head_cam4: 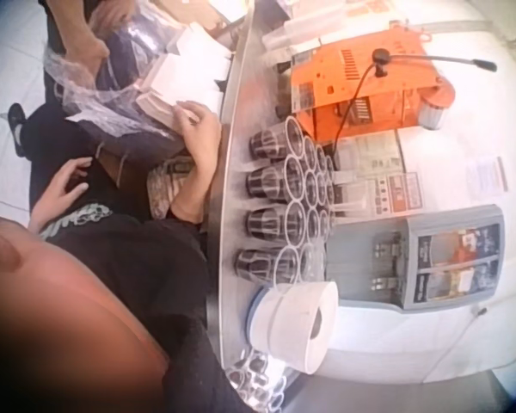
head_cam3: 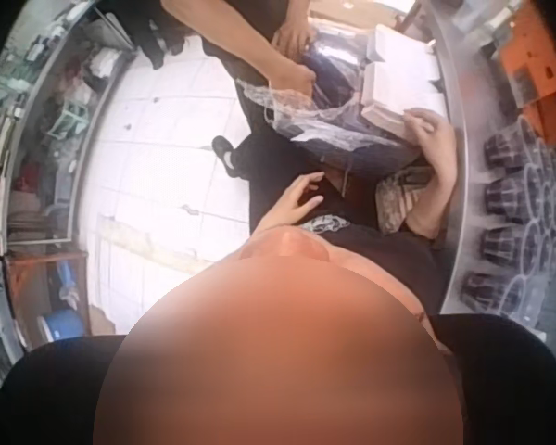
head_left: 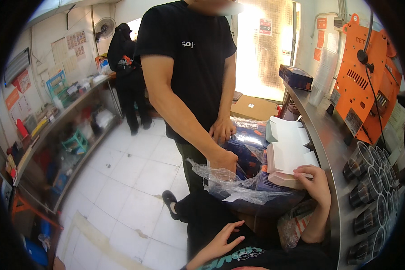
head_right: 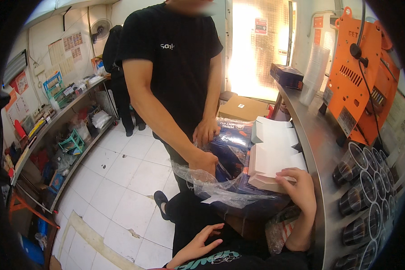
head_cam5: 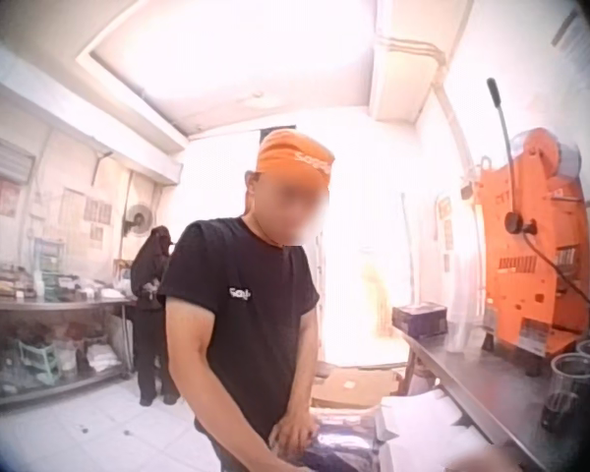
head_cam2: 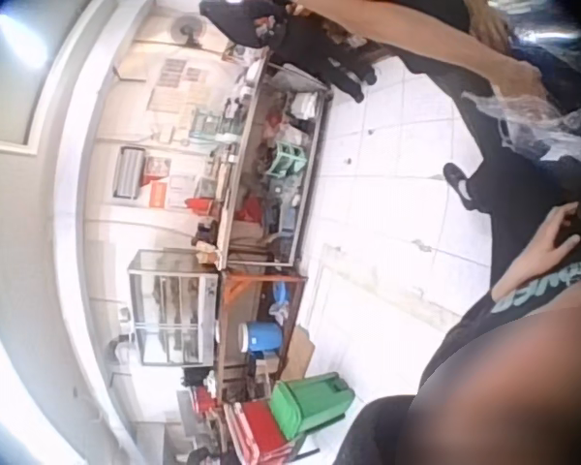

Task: The person retrieves flat-packed boxes from a shelf, then sits on the floor to fold and assemble them into finished containers. The person handles multiple boxes one at a time, folding flaps and securing them into shape.

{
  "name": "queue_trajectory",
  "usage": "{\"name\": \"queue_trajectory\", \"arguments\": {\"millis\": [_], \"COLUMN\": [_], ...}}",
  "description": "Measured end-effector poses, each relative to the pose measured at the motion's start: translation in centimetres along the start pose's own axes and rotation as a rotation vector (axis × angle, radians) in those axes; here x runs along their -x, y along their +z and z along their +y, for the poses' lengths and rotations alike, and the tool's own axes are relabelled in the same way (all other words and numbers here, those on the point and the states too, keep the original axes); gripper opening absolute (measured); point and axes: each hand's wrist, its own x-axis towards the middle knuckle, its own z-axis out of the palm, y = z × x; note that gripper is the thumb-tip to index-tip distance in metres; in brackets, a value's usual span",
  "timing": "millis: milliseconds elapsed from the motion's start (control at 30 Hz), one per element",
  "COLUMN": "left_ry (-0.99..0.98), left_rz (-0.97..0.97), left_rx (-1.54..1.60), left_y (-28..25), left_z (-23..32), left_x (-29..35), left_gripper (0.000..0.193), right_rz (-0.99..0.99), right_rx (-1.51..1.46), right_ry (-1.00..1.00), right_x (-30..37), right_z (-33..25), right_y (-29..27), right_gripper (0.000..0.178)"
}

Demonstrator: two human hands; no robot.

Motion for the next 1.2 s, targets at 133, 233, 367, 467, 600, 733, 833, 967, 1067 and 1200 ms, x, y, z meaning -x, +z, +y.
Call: {"name": "queue_trajectory", "arguments": {"millis": [133, 233, 367, 467, 600, 733, 833, 967, 1067, 1200], "left_ry": [0.01, 0.006, 0.049, 0.054, 0.028, 0.162, 0.317, 0.569, 0.792, 0.402], "left_rz": [-0.011, -0.022, -0.011, -0.001, 0.026, 0.117, 0.242, 0.355, 0.335, 0.799], "left_rx": [0.006, -0.006, 0.005, 0.027, 0.01, 0.039, -0.059, 0.173, 0.322, 0.284], "left_y": [0.2, 0.5, 0.9, 0.9, 0.8, 0.4, -0.6, -1.5, -1.2, 1.2], "left_z": [-0.1, -0.2, -0.3, -0.4, -0.1, 1.2, 2.7, 4.3, 5.0, 5.1], "left_x": [0.0, 0.1, 0.2, 0.3, 0.2, -0.1, -0.1, 0.2, 1.0, 5.2], "left_gripper": [0.055, 0.055, 0.057, 0.056, 0.054, 0.048, 0.043, 0.066, 0.084, 0.089], "right_rz": [0.098, 0.107, -0.077, -0.088, 0.433, 0.884, 0.866, 0.5, 0.271, 0.195], "right_rx": [0.346, 0.447, 0.356, 0.358, 0.26, 0.113, 0.185, -0.125, -0.191, -0.301], "right_ry": [-0.048, -0.118, -0.06, -0.053, 0.109, -0.281, -0.507, -0.726, -0.766, -0.851], "right_x": [-0.8, -1.4, -1.5, -2.0, -2.4, -0.9, 3.0, 7.5, 9.9, 11.0], "right_z": [-0.8, -1.1, -0.8, -0.3, -0.6, -2.2, -3.9, -6.1, -8.5, -10.7], "right_y": [1.2, 1.8, 1.6, 1.2, 1.6, 3.1, 4.7, 8.0, 10.7, 12.5], "right_gripper": [0.014, 0.011, 0.018, 0.025, 0.015, 0.017, 0.018, 0.035, 0.036, 0.035]}}
